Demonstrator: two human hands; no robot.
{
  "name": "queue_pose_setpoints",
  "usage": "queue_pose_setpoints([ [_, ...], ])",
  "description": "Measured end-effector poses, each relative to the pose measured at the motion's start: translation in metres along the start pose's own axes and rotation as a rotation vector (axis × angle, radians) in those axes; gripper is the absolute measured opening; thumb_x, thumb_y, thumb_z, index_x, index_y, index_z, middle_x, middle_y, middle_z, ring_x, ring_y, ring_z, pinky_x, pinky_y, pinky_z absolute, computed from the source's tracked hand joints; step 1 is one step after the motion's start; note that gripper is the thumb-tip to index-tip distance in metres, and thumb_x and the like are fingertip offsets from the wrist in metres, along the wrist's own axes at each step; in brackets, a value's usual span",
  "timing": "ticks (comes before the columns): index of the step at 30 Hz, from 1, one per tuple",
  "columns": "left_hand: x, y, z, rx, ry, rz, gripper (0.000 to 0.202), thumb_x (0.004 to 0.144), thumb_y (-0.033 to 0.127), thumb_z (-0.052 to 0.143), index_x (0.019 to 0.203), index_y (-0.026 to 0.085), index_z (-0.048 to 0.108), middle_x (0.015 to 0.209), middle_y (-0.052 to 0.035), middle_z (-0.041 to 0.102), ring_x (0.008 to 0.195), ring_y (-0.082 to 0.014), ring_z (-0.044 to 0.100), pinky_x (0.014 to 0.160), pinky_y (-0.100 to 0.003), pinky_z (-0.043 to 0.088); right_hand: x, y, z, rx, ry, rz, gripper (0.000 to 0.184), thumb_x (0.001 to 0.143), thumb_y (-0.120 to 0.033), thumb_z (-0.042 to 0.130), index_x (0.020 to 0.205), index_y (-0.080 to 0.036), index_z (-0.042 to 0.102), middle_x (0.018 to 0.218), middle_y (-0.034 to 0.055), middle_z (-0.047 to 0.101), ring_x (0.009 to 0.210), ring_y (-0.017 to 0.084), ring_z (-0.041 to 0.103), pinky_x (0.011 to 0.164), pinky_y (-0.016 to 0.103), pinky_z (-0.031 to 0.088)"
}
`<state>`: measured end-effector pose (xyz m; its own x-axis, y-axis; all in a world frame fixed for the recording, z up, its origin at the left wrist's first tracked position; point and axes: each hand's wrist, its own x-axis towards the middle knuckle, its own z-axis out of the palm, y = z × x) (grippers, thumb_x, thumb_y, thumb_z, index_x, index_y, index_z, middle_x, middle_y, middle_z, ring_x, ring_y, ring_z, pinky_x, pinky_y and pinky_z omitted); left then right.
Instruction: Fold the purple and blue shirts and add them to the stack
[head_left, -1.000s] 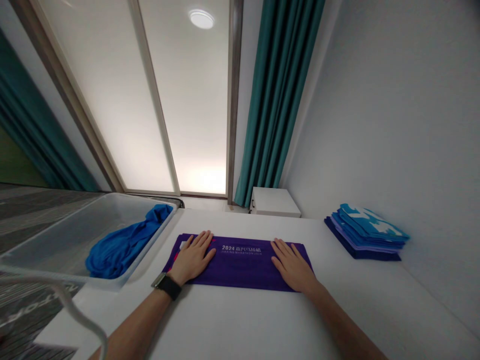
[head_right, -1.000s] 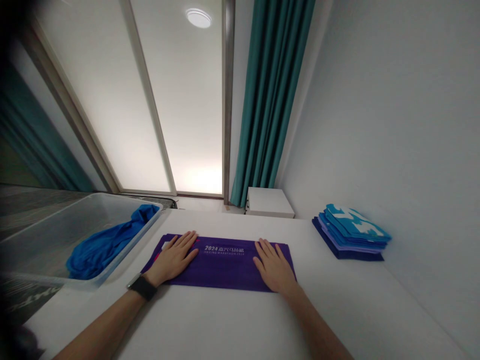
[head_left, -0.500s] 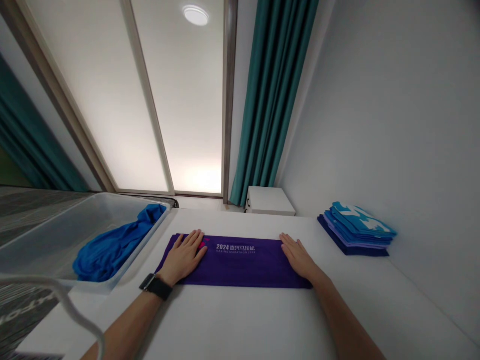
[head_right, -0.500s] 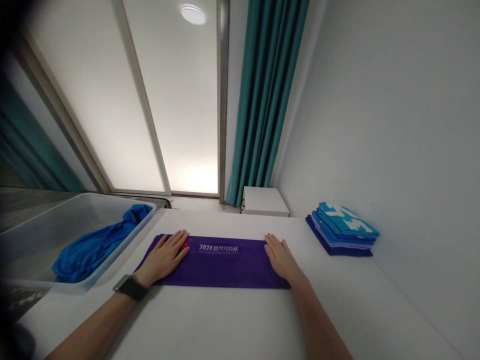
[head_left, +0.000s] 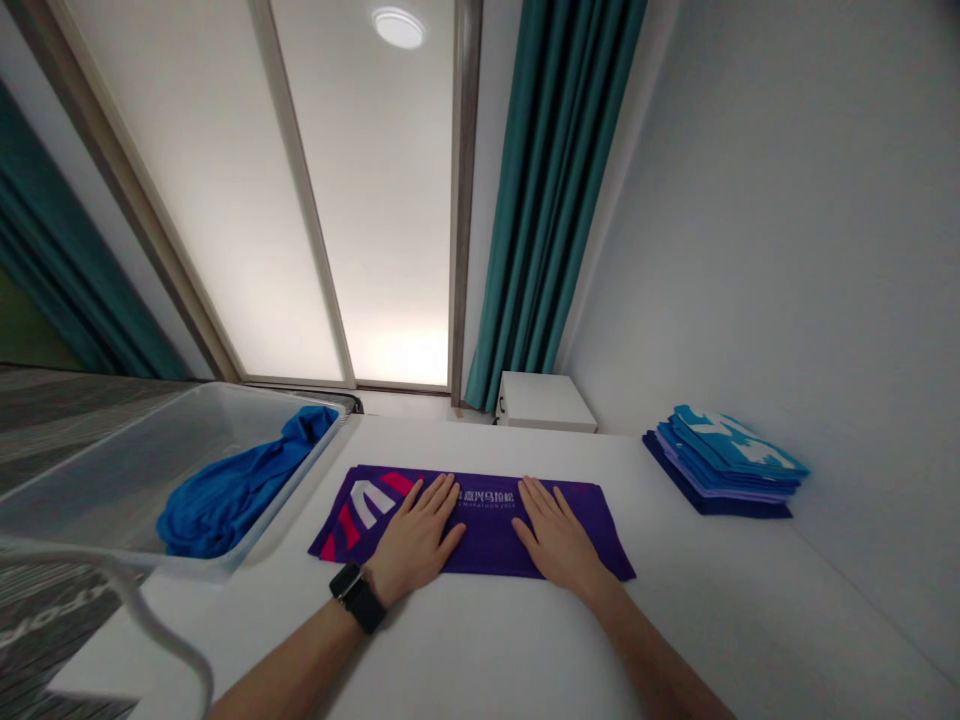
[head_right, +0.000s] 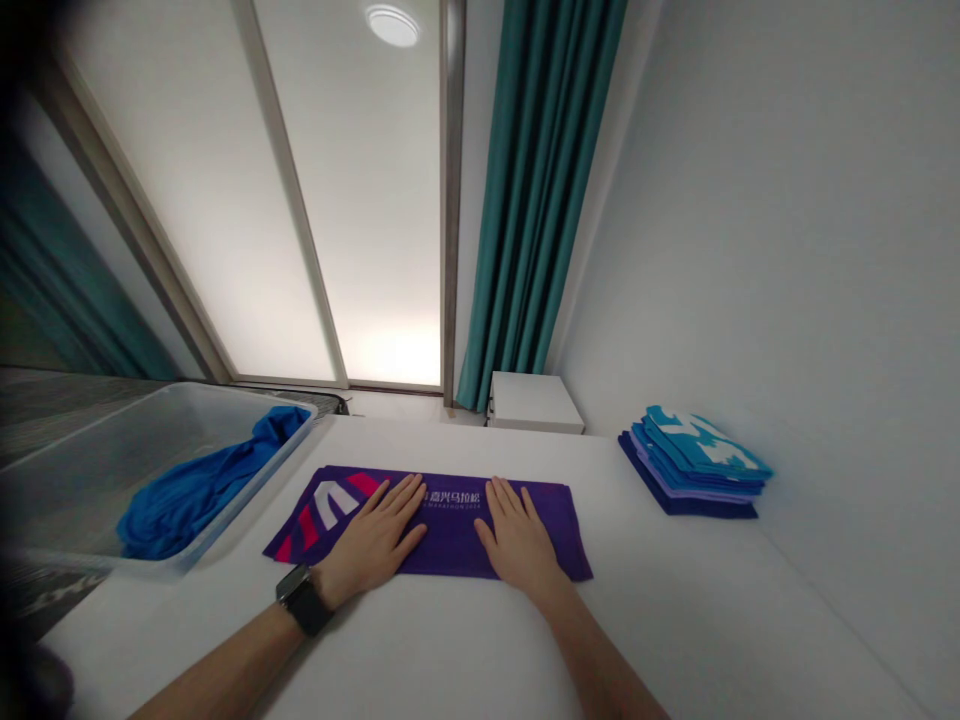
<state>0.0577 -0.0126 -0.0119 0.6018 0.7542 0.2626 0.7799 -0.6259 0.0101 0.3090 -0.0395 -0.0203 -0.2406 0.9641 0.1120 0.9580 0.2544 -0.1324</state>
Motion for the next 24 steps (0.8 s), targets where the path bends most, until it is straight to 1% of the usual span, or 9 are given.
queue_pose_setpoints([
  [3,-0.002,-0.008,0.004,-0.011,-0.007,-0.025,0.058,0.100,0.049,0.030,0.145,0.015,0.040,0.152,-0.0114,0.036,0.142,-0.0244,0.032,0.116,-0.047,0.025,0.000,0.002,0.002,0.014,-0.010,0.003,0.065,0.099,-0.051,0.020,0.151,-0.013,0.027,0.156,0.0087,0.027,0.145,0.021,0.022,0.119,0.044,0.016],
  [6,-0.006,-0.018,0.007,-0.025,0.016,-0.063,0.057,0.099,0.049,0.031,0.145,0.018,0.041,0.153,-0.0100,0.037,0.142,-0.0247,0.032,0.116,-0.047,0.026,0.000,0.005,0.003,0.018,-0.008,0.000,0.065,0.099,-0.052,0.019,0.151,-0.014,0.025,0.156,0.0083,0.026,0.145,0.021,0.021,0.119,0.044,0.016],
  [10,-0.010,-0.029,0.007,-0.025,0.018,-0.109,0.055,0.099,0.048,0.033,0.147,0.021,0.039,0.152,-0.0081,0.037,0.141,-0.0247,0.033,0.115,-0.046,0.027,-0.001,0.018,0.001,0.023,-0.014,0.012,0.064,0.099,-0.052,0.016,0.151,-0.015,0.026,0.156,0.0075,0.027,0.145,0.020,0.022,0.119,0.044,0.017],
  [14,-0.011,-0.031,0.004,-0.021,-0.014,-0.116,0.056,0.099,0.048,0.031,0.147,0.019,0.038,0.153,-0.0088,0.037,0.141,-0.0249,0.033,0.114,-0.047,0.027,0.000,0.037,-0.004,-0.003,-0.048,0.030,0.064,0.099,-0.051,0.017,0.150,-0.014,0.030,0.156,0.0069,0.028,0.144,0.019,0.022,0.118,0.043,0.018],
  [18,-0.011,-0.034,0.001,-0.014,-0.036,-0.129,0.057,0.099,0.048,0.031,0.147,0.019,0.038,0.153,-0.0084,0.036,0.142,-0.0243,0.032,0.115,-0.046,0.026,0.000,0.046,-0.004,-0.020,-0.055,0.029,0.063,0.100,-0.051,0.017,0.150,-0.016,0.030,0.156,0.0054,0.027,0.145,0.018,0.022,0.118,0.043,0.017],
  [20,-0.013,-0.041,0.001,0.000,-0.055,-0.155,0.057,0.099,0.048,0.030,0.147,0.018,0.037,0.153,-0.0081,0.036,0.142,-0.0242,0.031,0.115,-0.046,0.025,0.000,0.046,-0.002,-0.026,-0.045,0.030,0.062,0.099,-0.051,0.018,0.150,-0.018,0.029,0.156,0.0050,0.027,0.145,0.019,0.022,0.118,0.044,0.017],
  [24,-0.019,-0.062,0.000,0.031,-0.081,-0.222,0.056,0.099,0.046,0.031,0.147,0.019,0.037,0.152,-0.0076,0.036,0.142,-0.0248,0.032,0.115,-0.048,0.025,0.000,0.047,0.000,-0.037,-0.028,0.029,0.062,0.099,-0.053,0.019,0.150,-0.019,0.029,0.156,0.0051,0.028,0.145,0.019,0.022,0.118,0.044,0.016],
])
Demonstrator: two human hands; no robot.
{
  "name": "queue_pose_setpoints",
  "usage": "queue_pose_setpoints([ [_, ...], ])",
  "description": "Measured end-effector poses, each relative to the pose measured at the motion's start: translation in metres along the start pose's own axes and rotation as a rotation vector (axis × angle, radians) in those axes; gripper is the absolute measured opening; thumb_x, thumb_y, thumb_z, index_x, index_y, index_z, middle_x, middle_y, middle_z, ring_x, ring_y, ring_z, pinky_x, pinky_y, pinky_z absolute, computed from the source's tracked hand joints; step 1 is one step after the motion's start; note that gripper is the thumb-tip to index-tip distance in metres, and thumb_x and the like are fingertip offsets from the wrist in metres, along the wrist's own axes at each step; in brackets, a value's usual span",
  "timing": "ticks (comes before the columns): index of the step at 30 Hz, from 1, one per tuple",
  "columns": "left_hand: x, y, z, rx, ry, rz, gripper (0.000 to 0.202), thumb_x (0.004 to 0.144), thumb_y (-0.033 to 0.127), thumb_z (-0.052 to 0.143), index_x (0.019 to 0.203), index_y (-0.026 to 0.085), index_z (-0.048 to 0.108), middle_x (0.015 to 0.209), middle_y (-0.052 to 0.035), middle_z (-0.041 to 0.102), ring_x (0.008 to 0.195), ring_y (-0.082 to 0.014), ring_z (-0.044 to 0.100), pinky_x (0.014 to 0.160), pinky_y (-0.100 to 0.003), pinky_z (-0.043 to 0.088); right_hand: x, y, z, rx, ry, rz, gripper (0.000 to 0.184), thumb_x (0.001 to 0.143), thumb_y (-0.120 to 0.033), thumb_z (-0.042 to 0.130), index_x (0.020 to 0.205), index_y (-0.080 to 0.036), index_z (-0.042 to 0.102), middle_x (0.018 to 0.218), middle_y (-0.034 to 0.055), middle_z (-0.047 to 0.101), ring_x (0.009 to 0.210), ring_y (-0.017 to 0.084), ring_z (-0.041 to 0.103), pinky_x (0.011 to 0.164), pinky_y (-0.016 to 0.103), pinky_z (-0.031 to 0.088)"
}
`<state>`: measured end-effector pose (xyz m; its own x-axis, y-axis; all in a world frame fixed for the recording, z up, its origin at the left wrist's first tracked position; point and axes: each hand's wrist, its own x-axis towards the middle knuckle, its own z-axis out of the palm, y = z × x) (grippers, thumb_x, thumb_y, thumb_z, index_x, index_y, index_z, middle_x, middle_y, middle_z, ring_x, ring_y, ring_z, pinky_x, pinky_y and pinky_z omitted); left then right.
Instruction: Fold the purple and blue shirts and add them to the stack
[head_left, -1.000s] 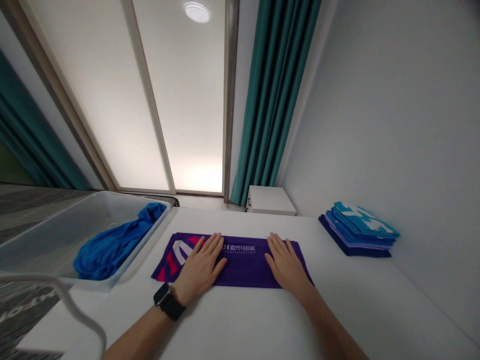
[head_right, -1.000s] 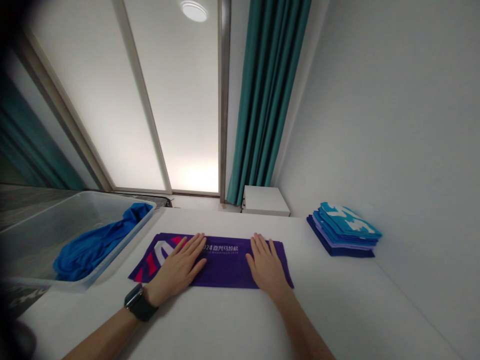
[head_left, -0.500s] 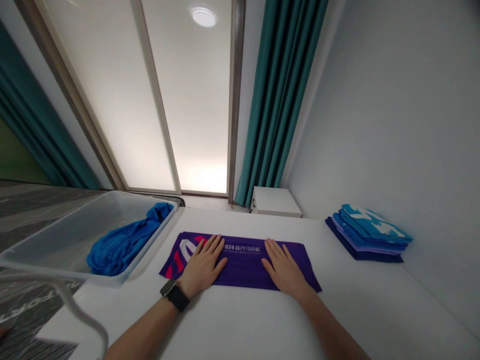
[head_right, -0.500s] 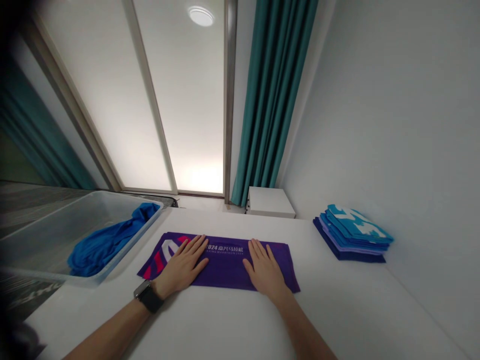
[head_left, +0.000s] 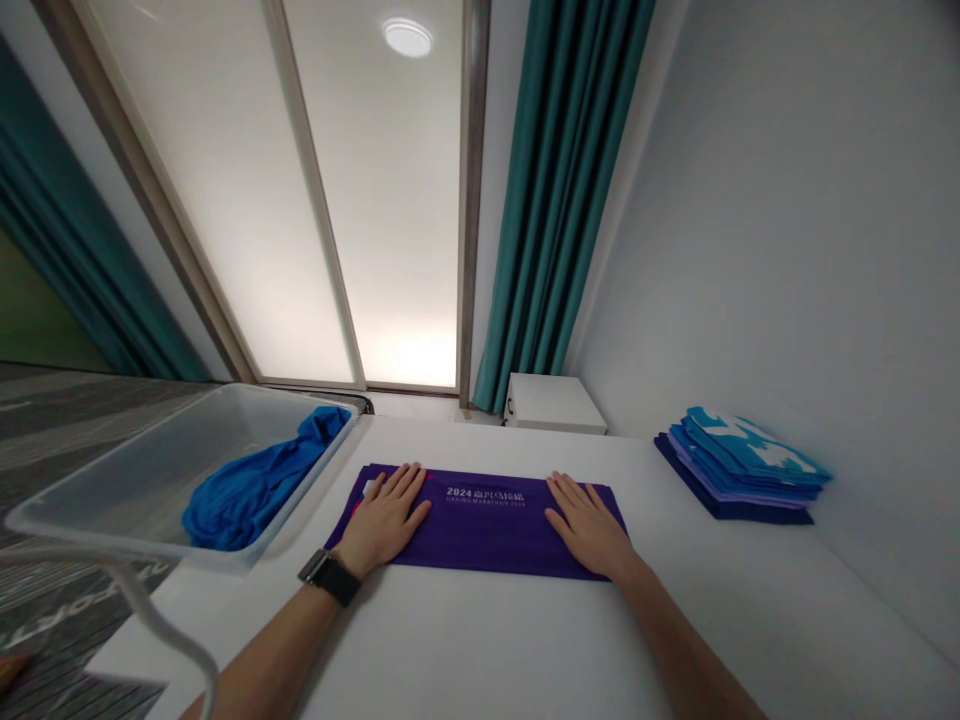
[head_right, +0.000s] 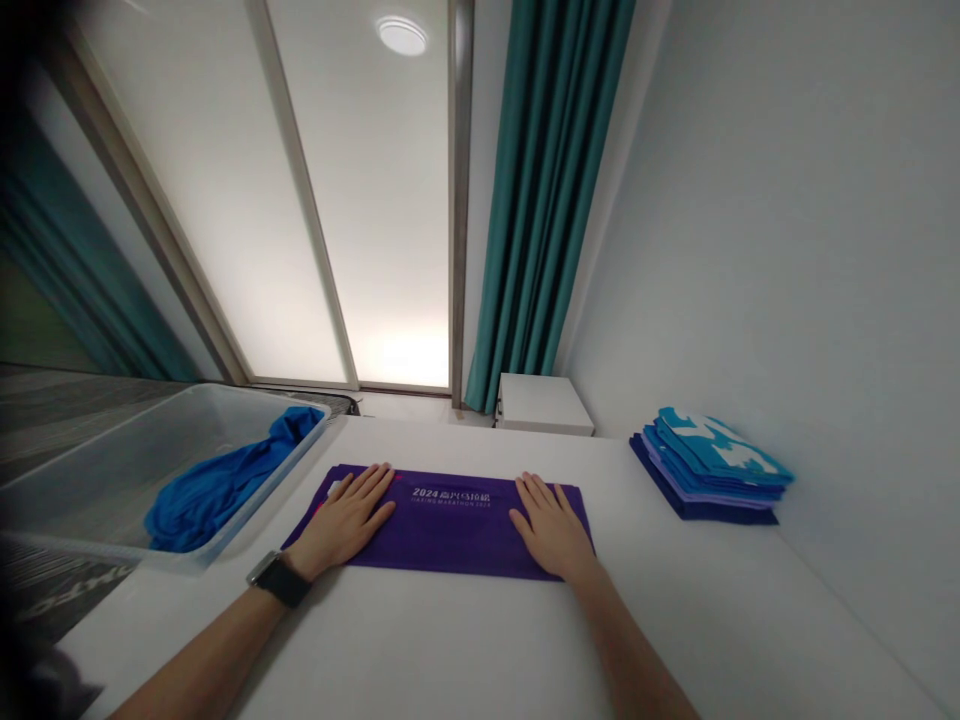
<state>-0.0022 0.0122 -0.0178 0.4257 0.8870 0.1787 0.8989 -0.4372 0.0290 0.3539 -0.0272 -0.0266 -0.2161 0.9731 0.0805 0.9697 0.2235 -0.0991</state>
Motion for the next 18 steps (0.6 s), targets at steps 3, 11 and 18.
queue_pose_setpoints([
  [3,0.000,-0.015,-0.001,0.013,0.020,-0.041,0.053,0.099,0.044,0.032,0.146,0.021,0.040,0.152,-0.0078,0.038,0.141,-0.0253,0.033,0.115,-0.049,0.024,0.000,0.001,0.001,-0.006,-0.002,-0.003,0.063,0.099,-0.054,0.019,0.150,-0.019,0.029,0.156,0.0047,0.028,0.145,0.019,0.021,0.118,0.044,0.017],
  [11,0.008,-0.032,-0.003,0.009,-0.043,-0.124,0.052,0.099,0.043,0.032,0.146,0.024,0.038,0.153,-0.0066,0.037,0.142,-0.0244,0.031,0.115,-0.049,0.023,-0.002,0.005,0.007,-0.022,0.015,0.002,0.066,0.098,-0.056,0.015,0.151,-0.019,0.029,0.156,0.0057,0.027,0.145,0.020,0.021,0.118,0.045,0.017],
  [18,0.009,-0.037,0.000,0.002,-0.078,-0.140,0.051,0.099,0.040,0.034,0.146,0.022,0.038,0.154,-0.0086,0.033,0.143,-0.0241,0.029,0.114,-0.052,0.022,0.000,0.007,0.007,-0.015,0.010,-0.008,0.065,0.098,-0.055,0.015,0.150,-0.019,0.029,0.156,0.0055,0.029,0.145,0.020,0.022,0.118,0.046,0.018],
])
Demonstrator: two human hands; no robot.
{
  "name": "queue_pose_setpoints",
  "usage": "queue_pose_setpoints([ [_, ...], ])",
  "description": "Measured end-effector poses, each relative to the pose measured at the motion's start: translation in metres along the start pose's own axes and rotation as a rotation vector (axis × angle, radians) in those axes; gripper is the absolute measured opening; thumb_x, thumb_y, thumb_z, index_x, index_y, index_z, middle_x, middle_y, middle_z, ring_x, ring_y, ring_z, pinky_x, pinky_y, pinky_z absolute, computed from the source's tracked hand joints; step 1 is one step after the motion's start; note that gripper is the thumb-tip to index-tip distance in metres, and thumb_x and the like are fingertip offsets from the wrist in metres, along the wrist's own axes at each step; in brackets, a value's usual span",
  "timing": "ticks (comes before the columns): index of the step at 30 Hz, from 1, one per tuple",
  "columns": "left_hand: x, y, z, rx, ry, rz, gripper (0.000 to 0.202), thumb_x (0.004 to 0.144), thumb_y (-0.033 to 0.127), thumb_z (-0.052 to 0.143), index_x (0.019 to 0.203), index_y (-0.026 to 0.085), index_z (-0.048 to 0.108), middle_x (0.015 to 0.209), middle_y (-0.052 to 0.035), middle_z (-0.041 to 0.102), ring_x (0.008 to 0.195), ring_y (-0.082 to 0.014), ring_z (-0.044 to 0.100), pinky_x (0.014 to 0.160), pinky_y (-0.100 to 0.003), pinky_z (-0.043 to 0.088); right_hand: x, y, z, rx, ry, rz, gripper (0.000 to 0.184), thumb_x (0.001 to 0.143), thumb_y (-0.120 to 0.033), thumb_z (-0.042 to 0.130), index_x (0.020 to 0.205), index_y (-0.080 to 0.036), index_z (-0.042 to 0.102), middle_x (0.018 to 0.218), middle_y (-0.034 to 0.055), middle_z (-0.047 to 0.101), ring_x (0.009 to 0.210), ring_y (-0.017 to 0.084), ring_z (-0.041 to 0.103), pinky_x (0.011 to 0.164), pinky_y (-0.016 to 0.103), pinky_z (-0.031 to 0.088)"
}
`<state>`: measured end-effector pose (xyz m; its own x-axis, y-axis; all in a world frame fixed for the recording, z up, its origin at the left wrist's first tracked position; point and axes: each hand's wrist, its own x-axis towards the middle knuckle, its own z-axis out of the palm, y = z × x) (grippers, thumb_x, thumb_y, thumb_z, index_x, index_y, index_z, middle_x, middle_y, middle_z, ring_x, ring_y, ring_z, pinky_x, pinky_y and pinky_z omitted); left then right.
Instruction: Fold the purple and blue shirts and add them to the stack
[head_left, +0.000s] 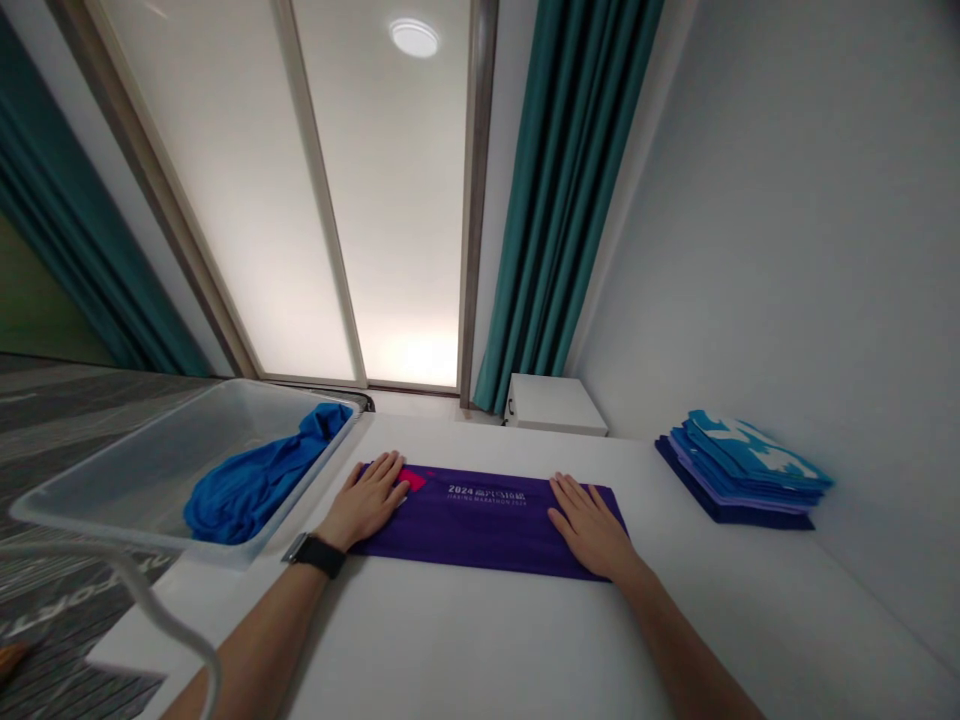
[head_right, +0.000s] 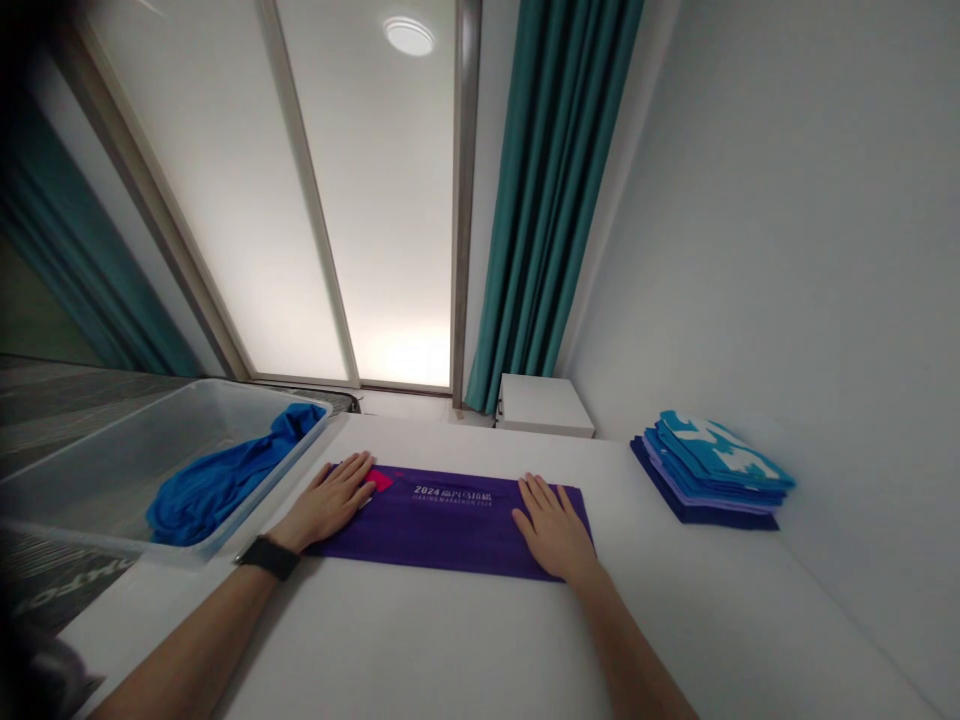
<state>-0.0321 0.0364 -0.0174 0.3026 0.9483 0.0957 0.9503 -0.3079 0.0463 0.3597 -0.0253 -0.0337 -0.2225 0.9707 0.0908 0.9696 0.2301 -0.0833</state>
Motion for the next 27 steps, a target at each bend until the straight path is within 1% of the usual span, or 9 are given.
queue_pose_setpoints([
  [4,-0.002,0.005,-0.006,0.003,0.036,0.023,0.053,0.099,0.041,0.033,0.147,0.018,0.037,0.154,-0.0112,0.033,0.143,-0.0253,0.028,0.116,-0.053,0.015,0.006,0.008,0.002,0.046,0.014,-0.014,0.064,0.098,-0.055,0.017,0.150,-0.019,0.031,0.155,0.0057,0.031,0.144,0.021,0.023,0.118,0.046,0.018],
  [6,-0.002,0.014,-0.013,-0.032,0.076,0.110,0.055,0.100,0.045,0.031,0.148,0.019,0.035,0.154,-0.0101,0.032,0.144,-0.0242,0.027,0.118,-0.051,0.014,0.008,0.013,0.001,0.105,0.036,-0.012,0.064,0.098,-0.054,0.017,0.149,-0.019,0.032,0.154,0.0070,0.033,0.143,0.020,0.026,0.118,0.046,0.020],
  [8,-0.002,0.025,-0.021,-0.086,0.083,0.261,0.056,0.100,0.048,0.029,0.150,0.022,0.030,0.156,-0.0075,0.030,0.144,-0.0221,0.026,0.119,-0.047,0.014,0.009,0.014,-0.002,0.159,0.079,0.005,0.064,0.099,-0.052,0.017,0.149,-0.016,0.034,0.153,0.0092,0.035,0.142,0.020,0.029,0.118,0.045,0.021],
  [10,-0.001,0.037,-0.028,-0.132,0.047,0.419,0.056,0.101,0.049,0.028,0.152,0.025,0.025,0.157,-0.0050,0.027,0.145,-0.0205,0.024,0.119,-0.044,0.015,0.007,0.009,-0.004,0.163,0.118,0.027,0.065,0.099,-0.051,0.016,0.148,-0.012,0.034,0.152,0.0112,0.035,0.142,0.021,0.029,0.118,0.045,0.020],
  [12,0.001,0.045,-0.032,-0.157,-0.009,0.538,0.056,0.101,0.049,0.029,0.152,0.028,0.023,0.158,-0.0035,0.024,0.145,-0.0206,0.022,0.119,-0.044,0.015,0.002,-0.003,-0.003,0.126,0.124,0.061,0.068,0.099,-0.051,0.015,0.148,-0.009,0.035,0.153,0.0127,0.033,0.143,0.022,0.027,0.118,0.044,0.019],
  [15,0.007,0.045,-0.032,-0.166,-0.091,0.621,0.056,0.100,0.050,0.032,0.152,0.030,0.023,0.159,-0.0032,0.021,0.146,-0.0215,0.021,0.119,-0.045,0.014,-0.005,-0.023,0.001,0.097,0.065,0.112,0.072,0.098,-0.054,0.014,0.148,-0.006,0.033,0.154,0.0143,0.028,0.144,0.024,0.023,0.118,0.044,0.019],
  [18,0.012,0.034,-0.027,-0.176,-0.127,0.600,0.055,0.100,0.050,0.031,0.151,0.030,0.025,0.158,-0.0030,0.022,0.145,-0.0218,0.023,0.119,-0.045,0.015,-0.005,-0.033,0.003,0.095,0.017,0.090,0.073,0.098,-0.056,0.013,0.149,-0.007,0.030,0.155,0.0130,0.027,0.145,0.024,0.020,0.118,0.044,0.017],
  [21,0.011,0.028,-0.020,-0.181,-0.096,0.555,0.053,0.101,0.049,0.029,0.151,0.031,0.025,0.158,-0.0018,0.023,0.145,-0.0212,0.025,0.119,-0.045,0.015,0.002,-0.027,0.001,0.097,0.002,0.036,0.071,0.098,-0.055,0.012,0.150,-0.009,0.029,0.156,0.0111,0.026,0.145,0.022,0.020,0.119,0.043,0.016],
  [27,-0.016,0.042,-0.005,-0.143,-0.026,0.371,0.054,0.101,0.050,0.026,0.151,0.029,0.027,0.157,-0.0036,0.027,0.144,-0.0224,0.027,0.118,-0.046,0.019,0.023,-0.004,-0.003,0.149,-0.001,-0.085,0.067,0.099,-0.054,0.018,0.150,-0.012,0.030,0.156,0.0092,0.027,0.145,0.019,0.022,0.120,0.042,0.015],
])
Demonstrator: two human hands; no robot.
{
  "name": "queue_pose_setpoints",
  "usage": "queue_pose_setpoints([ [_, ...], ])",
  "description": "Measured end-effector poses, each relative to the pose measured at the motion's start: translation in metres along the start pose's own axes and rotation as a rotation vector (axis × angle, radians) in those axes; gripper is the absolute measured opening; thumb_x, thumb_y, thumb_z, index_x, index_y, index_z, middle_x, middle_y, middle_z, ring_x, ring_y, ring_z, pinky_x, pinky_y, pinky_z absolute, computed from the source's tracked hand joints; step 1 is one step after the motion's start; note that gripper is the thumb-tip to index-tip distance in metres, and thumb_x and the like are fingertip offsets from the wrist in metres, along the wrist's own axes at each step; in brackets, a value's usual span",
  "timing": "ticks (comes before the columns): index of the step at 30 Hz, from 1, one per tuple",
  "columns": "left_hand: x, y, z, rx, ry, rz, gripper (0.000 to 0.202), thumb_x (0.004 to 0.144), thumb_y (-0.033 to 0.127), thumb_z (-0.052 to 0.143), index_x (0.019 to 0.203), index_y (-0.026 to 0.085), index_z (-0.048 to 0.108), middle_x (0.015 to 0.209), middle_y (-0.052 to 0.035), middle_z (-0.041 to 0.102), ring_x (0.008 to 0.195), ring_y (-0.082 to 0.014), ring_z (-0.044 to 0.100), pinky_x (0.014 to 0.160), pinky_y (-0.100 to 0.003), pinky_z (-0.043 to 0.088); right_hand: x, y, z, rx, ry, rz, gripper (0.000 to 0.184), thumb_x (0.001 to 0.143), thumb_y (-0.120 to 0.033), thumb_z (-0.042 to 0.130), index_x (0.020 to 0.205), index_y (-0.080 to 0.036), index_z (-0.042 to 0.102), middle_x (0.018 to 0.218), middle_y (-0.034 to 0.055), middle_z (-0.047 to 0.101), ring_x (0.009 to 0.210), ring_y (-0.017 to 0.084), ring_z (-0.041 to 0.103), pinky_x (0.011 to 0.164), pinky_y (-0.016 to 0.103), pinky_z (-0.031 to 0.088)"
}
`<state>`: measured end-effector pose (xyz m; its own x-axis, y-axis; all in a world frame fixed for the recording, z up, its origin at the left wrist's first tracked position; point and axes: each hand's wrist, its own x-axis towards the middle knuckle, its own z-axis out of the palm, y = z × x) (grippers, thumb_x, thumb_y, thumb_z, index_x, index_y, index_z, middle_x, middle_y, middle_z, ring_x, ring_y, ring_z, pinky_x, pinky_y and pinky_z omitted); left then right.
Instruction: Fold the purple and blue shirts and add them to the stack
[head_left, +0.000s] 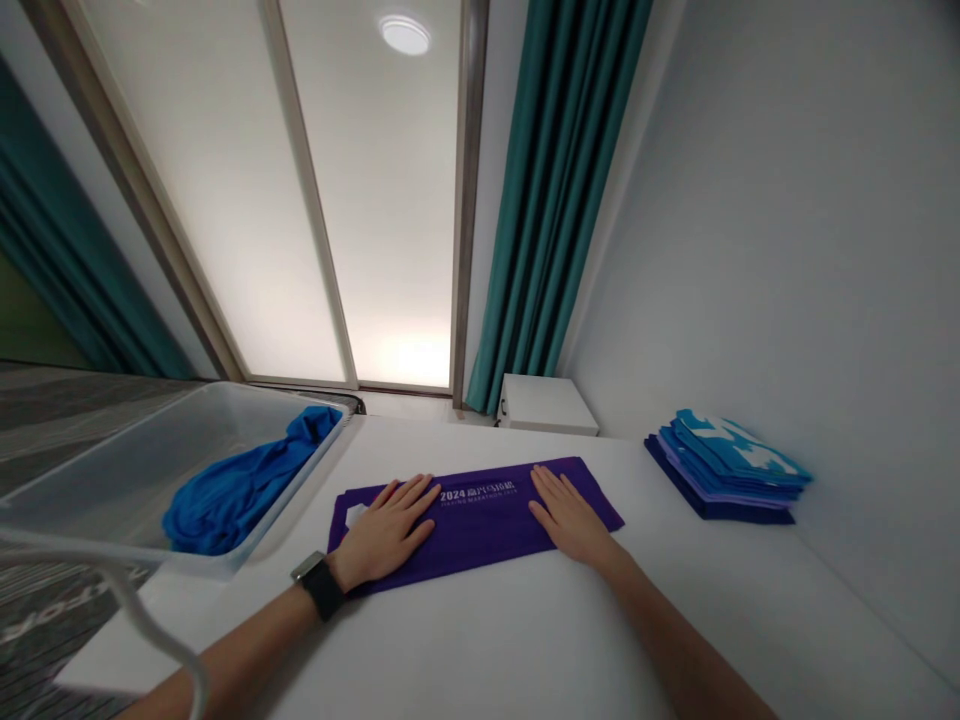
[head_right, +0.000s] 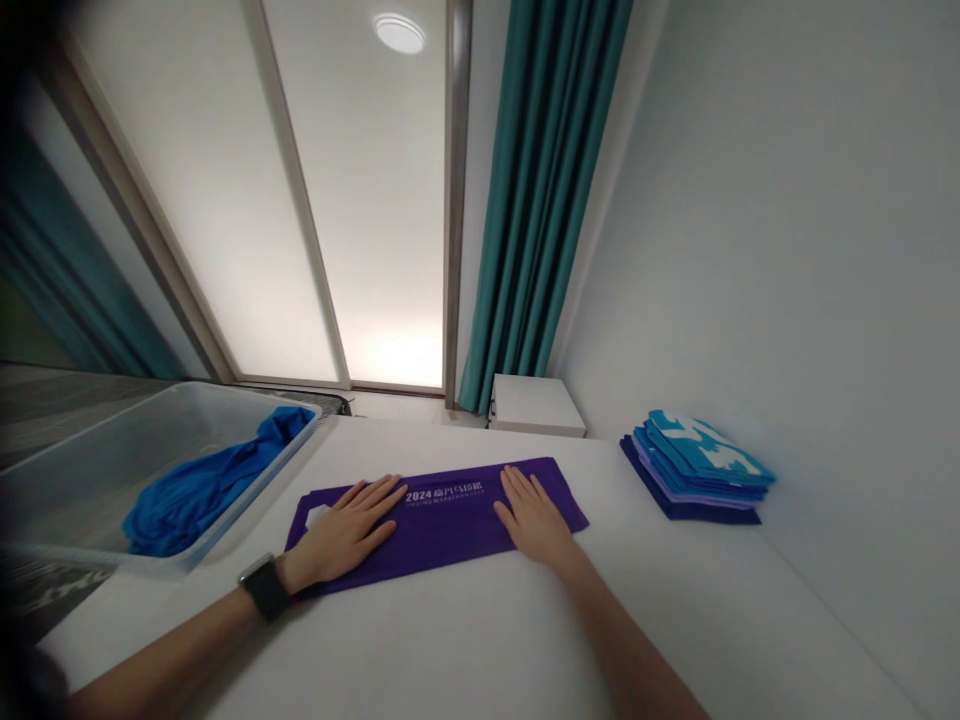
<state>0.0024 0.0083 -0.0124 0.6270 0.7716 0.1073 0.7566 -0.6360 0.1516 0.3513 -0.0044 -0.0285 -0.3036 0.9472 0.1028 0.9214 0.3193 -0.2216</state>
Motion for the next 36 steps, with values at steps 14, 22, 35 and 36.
queue_pose_setpoints([
  [14,-0.014,-0.014,-0.045,-0.119,-0.189,0.447,0.061,0.100,0.042,0.038,0.154,0.032,0.011,0.159,-0.0015,0.017,0.146,-0.0223,0.019,0.121,-0.042,0.013,0.008,0.012,-0.010,0.016,0.011,-0.109,0.062,0.098,-0.053,0.027,0.148,-0.017,0.034,0.154,0.0088,0.033,0.144,0.019,0.025,0.119,0.044,0.018],
  [22,-0.017,-0.003,-0.048,-0.118,-0.227,0.430,0.066,0.098,0.045,0.041,0.154,0.029,0.010,0.160,-0.0042,0.013,0.146,-0.0254,0.017,0.120,-0.046,0.011,0.019,-0.003,0.000,-0.094,0.097,0.164,0.067,0.097,-0.048,0.024,0.145,-0.003,0.036,0.153,0.0189,0.031,0.144,0.026,0.023,0.118,0.046,0.014],
  [35,-0.011,0.021,-0.039,-0.182,-0.242,0.476,0.065,0.097,0.042,0.043,0.154,0.029,0.015,0.159,-0.0046,0.019,0.145,-0.0261,0.021,0.120,-0.047,0.015,0.050,-0.030,0.022,-0.110,0.085,0.296,0.079,0.096,-0.055,0.018,0.145,0.005,0.031,0.153,0.0251,0.026,0.145,0.032,0.018,0.117,0.047,0.012],
  [36,-0.015,0.028,-0.034,-0.170,-0.221,0.440,0.065,0.097,0.043,0.043,0.154,0.029,0.015,0.159,-0.0053,0.018,0.145,-0.0266,0.021,0.119,-0.048,0.016,0.053,-0.026,0.021,-0.110,0.074,0.256,0.078,0.096,-0.055,0.017,0.145,0.005,0.031,0.154,0.0243,0.026,0.145,0.031,0.018,0.117,0.046,0.013],
])
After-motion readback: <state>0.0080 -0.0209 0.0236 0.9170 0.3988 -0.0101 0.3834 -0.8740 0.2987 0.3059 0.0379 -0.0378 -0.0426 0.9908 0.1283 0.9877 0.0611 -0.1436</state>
